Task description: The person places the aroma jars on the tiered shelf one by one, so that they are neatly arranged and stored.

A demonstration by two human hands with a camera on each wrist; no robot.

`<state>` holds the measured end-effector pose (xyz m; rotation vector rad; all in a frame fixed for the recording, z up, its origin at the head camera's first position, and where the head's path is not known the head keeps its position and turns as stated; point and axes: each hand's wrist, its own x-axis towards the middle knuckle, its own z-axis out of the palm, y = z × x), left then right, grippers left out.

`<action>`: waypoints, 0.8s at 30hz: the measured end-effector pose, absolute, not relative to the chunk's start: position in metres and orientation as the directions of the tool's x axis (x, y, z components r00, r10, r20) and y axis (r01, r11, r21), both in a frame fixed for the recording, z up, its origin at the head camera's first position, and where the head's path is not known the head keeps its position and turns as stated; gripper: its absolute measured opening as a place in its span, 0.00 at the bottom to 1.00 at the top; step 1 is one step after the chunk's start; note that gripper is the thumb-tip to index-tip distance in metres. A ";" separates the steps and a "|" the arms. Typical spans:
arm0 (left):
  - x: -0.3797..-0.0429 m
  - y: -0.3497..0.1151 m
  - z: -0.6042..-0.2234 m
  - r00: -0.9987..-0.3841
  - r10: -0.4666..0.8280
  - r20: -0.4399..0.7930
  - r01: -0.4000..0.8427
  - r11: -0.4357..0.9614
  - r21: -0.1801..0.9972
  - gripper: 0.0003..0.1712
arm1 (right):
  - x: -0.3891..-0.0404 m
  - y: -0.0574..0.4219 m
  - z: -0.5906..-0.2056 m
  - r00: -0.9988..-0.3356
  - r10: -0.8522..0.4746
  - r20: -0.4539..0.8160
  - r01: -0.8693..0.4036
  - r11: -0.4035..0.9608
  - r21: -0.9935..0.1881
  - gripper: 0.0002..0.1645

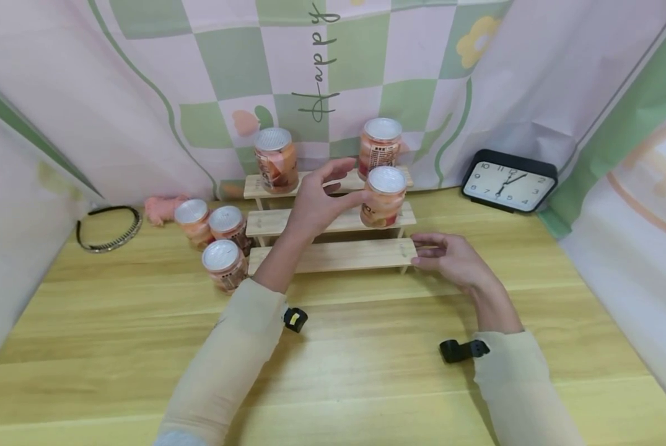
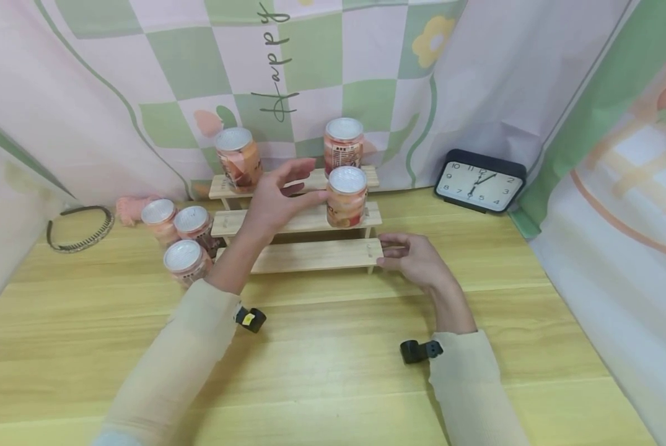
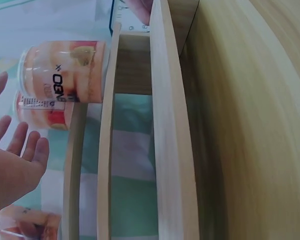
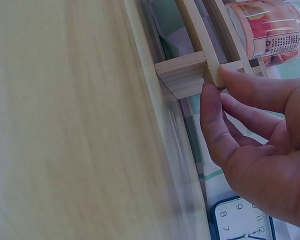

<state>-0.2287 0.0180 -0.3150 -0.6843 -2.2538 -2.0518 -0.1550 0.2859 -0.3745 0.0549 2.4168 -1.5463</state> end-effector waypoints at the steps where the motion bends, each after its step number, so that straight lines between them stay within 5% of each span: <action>1: -0.228 0.016 -0.315 -0.904 0.302 0.303 0.329 0.040 0.943 0.35 | -0.155 0.286 -0.375 -0.962 -0.113 -0.248 0.177 0.432 -0.885 0.37; 24: -0.217 -0.049 -0.319 -0.911 0.258 0.323 0.352 0.076 0.933 0.32 | -0.156 0.286 -0.377 -0.963 -0.119 -0.241 0.168 0.433 -0.886 0.38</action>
